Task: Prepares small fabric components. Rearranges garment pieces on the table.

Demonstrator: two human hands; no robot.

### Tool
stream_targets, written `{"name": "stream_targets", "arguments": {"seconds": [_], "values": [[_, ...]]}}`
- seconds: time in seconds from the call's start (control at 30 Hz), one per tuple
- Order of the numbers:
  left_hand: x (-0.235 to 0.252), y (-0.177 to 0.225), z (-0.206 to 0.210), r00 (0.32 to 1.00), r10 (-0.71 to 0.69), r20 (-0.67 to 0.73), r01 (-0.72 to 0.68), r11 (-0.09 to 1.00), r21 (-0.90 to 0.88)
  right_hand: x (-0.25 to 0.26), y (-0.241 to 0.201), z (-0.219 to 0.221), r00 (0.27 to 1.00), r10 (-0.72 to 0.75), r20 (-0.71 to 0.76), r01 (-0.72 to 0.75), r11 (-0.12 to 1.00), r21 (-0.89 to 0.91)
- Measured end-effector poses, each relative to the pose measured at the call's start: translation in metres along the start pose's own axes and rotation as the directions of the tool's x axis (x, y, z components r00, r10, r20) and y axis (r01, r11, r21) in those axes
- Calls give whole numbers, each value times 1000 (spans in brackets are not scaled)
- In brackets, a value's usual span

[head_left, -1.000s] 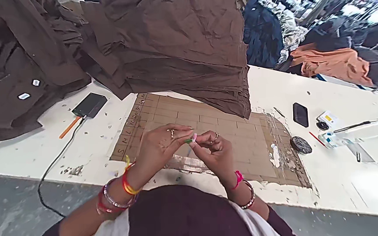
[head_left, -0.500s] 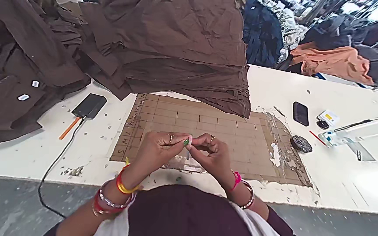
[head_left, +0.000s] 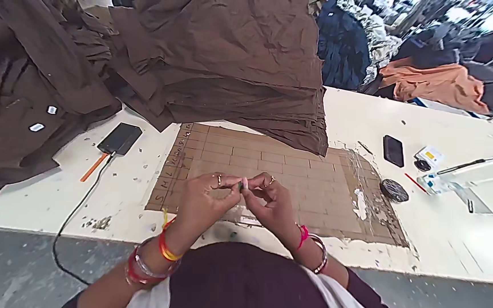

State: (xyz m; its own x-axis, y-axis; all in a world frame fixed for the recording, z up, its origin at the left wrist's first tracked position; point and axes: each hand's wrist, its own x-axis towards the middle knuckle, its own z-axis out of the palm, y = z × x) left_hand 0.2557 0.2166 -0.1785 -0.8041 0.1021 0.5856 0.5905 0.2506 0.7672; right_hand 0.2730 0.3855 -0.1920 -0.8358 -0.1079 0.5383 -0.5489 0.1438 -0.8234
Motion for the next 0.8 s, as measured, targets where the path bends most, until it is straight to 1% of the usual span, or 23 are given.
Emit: {"name": "stream_targets", "arguments": {"seconds": [0.03, 0.1, 0.13, 0.2, 0.23, 0.33, 0.43, 0.47, 0.53, 0.6, 0.63, 0.67, 0.73, 0.77, 0.8], "values": [[0, 0, 0, 1000, 17, -13, -16, 1000, 24, 1, -2, -1, 997, 78, 28, -81, 993, 92], [-1, -1, 1, 999, 34, -26, -32, 998, 58, 4, -4, -3, 977, 181, 112, -203, 950, 237], [-1, -2, 1, 999, 35, -27, -33, 997, 63, 4, -4, -4, 963, 216, 162, -258, 913, 317], [-1, -3, 2, 999, 31, -23, -30, 998, 50, 4, -3, -3, 931, 271, 246, -359, 804, 475], [-1, -3, 2, 1000, 23, -18, -22, 999, 42, 3, -3, -3, 922, 289, 259, -384, 772, 506], [-2, -2, 5, 1000, 25, -15, -25, 999, 27, 4, -5, -4, 925, 300, 233, -380, 749, 544], [-1, -3, 5, 999, 38, -15, -38, 999, 20, 4, -2, -4, 942, 252, 222, -335, 745, 577], [0, -4, 5, 999, 36, -15, -35, 999, 18, 5, -1, -4, 952, 227, 208, -305, 779, 548], [1, -4, 5, 999, 29, -15, -29, 999, 21, 6, 3, -6, 970, 171, 171, -225, 894, 386], [1, -7, 4, 999, 48, -24, -46, 998, 51, 8, 7, -10, 978, 159, 138, -190, 950, 248], [1, -9, 4, 998, 63, -28, -60, 995, 79, 9, 8, -12, 976, 183, 118, -207, 947, 246], [2, -10, 4, 997, 76, -29, -72, 991, 115, 9, 8, -14, 968, 225, 115, -249, 926, 284], [2, -12, 3, 995, 94, -24, -87, 977, 194, 9, 7, -15, 931, 331, 151, -364, 840, 403], [3, -14, 2, 995, 101, -22, -93, 968, 235, 9, 6, -15, 915, 362, 178, -403, 796, 452], [3, -15, 1, 994, 108, -23, -97, 958, 271, 8, 7, -16, 909, 363, 207, -417, 778, 470]]}}
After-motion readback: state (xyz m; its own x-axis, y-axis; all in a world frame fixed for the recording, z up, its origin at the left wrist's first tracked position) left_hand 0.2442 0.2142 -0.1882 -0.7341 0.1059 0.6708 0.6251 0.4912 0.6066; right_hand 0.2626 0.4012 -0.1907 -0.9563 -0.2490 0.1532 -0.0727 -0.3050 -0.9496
